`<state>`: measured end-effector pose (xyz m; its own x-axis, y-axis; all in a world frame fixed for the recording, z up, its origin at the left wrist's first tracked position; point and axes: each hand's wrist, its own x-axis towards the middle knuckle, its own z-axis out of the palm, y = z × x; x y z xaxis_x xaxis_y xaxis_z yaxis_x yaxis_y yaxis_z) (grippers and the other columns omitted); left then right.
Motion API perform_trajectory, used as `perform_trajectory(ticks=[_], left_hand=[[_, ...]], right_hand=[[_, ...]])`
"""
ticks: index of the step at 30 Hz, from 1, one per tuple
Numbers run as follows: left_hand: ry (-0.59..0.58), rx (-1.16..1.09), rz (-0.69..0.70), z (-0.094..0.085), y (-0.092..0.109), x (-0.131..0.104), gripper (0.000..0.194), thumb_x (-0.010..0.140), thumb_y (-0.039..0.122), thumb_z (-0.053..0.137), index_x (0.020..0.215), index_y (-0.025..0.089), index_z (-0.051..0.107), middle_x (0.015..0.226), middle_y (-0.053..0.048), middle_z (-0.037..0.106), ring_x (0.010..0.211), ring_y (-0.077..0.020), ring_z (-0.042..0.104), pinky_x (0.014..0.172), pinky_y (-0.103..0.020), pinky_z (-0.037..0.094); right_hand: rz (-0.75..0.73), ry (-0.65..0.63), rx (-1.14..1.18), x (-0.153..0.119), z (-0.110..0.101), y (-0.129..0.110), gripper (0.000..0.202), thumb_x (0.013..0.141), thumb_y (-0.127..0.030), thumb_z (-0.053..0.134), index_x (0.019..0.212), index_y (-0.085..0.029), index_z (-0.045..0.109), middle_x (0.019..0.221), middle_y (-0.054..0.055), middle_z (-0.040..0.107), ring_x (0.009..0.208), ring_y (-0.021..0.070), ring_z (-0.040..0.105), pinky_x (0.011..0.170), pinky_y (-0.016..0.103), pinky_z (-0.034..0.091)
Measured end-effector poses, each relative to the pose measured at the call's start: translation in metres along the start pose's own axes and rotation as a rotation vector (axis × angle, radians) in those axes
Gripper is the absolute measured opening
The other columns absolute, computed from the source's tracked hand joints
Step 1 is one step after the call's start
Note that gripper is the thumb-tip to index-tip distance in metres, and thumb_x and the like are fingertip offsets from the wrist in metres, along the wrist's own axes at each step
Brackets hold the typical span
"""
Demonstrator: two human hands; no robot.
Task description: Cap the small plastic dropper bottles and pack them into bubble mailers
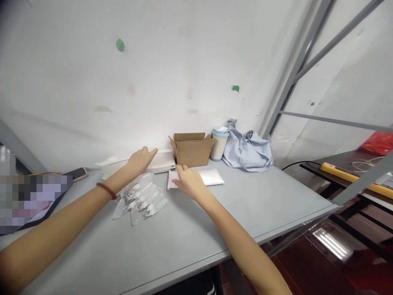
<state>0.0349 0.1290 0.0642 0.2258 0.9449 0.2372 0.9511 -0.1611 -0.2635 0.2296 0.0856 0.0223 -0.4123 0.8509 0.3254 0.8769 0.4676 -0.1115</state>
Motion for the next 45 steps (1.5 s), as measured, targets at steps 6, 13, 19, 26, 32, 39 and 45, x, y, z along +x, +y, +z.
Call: perform_trajectory(ticks=[6, 13, 19, 26, 32, 39, 45], left_hand=[[0.188, 0.077, 0.131, -0.027, 0.043, -0.083, 0.041, 0.086, 0.002, 0.039, 0.116, 0.022, 0.057, 0.096, -0.014, 0.063, 0.089, -0.0277, 0.062, 0.075, -0.039, 0.052], [0.75, -0.012, 0.336, 0.0, 0.02, -0.111, 0.017, 0.091, 0.022, 0.047, 0.092, 0.019, 0.064, 0.095, -0.009, 0.069, 0.093, -0.0258, 0.065, 0.08, -0.038, 0.053], [0.32, -0.886, -0.419, 0.01, -0.052, -0.103, 0.046, 0.084, 0.039, 0.055, 0.123, 0.015, 0.053, 0.124, -0.018, 0.061, 0.118, -0.036, 0.055, 0.098, -0.055, 0.044], [-0.218, -1.617, -0.239, 0.005, -0.035, -0.125, 0.037, 0.075, 0.041, 0.068, 0.102, 0.016, 0.063, 0.092, -0.007, 0.073, 0.083, -0.025, 0.068, 0.082, -0.038, 0.054], [-0.313, -1.598, -0.121, 0.005, -0.008, -0.132, 0.017, 0.074, 0.033, 0.062, 0.081, 0.018, 0.063, 0.074, 0.0, 0.068, 0.07, -0.0193, 0.062, 0.064, -0.028, 0.047], [-0.317, -1.664, -0.267, 0.011, -0.007, -0.13, 0.018, 0.07, 0.035, 0.06, 0.07, 0.017, 0.061, 0.066, 0.0, 0.063, 0.063, -0.0183, 0.059, 0.059, -0.027, 0.043], [-0.3, -1.61, -0.319, 0.013, -0.004, -0.128, 0.018, 0.07, 0.034, 0.063, 0.068, 0.016, 0.063, 0.06, 0.0, 0.065, 0.056, -0.0158, 0.056, 0.053, -0.024, 0.04]], right_hand=[[-0.271, 0.42, -0.183, -0.004, 0.003, -0.016, 0.049, 0.092, -0.018, 0.046, 0.139, -0.007, 0.037, 0.144, 0.021, 0.04, 0.138, 0.0288, 0.032, 0.103, 0.042, 0.037], [-0.149, 0.387, -0.341, -0.001, 0.009, -0.01, 0.039, 0.093, -0.005, 0.031, 0.125, -0.007, 0.053, 0.131, 0.02, 0.056, 0.123, 0.0292, 0.051, 0.095, 0.041, 0.043], [-0.1, 0.498, -0.355, 0.005, 0.018, 0.002, 0.043, 0.091, -0.001, 0.029, 0.129, -0.004, 0.05, 0.136, 0.023, 0.05, 0.131, 0.0305, 0.043, 0.099, 0.044, 0.041], [-0.352, 0.308, -0.202, -0.01, 0.013, -0.027, 0.077, 0.075, -0.021, 0.059, 0.144, -0.012, 0.027, 0.149, 0.025, 0.026, 0.138, 0.0398, 0.021, 0.101, 0.06, 0.029], [-0.457, 0.24, -0.036, -0.023, 0.005, -0.044, 0.096, 0.066, -0.047, 0.068, 0.145, -0.017, 0.022, 0.135, 0.022, 0.034, 0.128, 0.0376, 0.029, 0.104, 0.061, 0.018], [-0.484, 0.249, -0.03, -0.025, 0.003, -0.044, 0.096, 0.062, -0.045, 0.073, 0.144, -0.023, 0.027, 0.134, 0.019, 0.029, 0.127, 0.0362, 0.026, 0.105, 0.059, 0.017], [-0.511, 0.272, -0.034, -0.026, 0.002, -0.045, 0.082, 0.065, -0.038, 0.073, 0.137, -0.023, 0.037, 0.132, 0.019, 0.032, 0.125, 0.0341, 0.029, 0.104, 0.058, 0.017]])
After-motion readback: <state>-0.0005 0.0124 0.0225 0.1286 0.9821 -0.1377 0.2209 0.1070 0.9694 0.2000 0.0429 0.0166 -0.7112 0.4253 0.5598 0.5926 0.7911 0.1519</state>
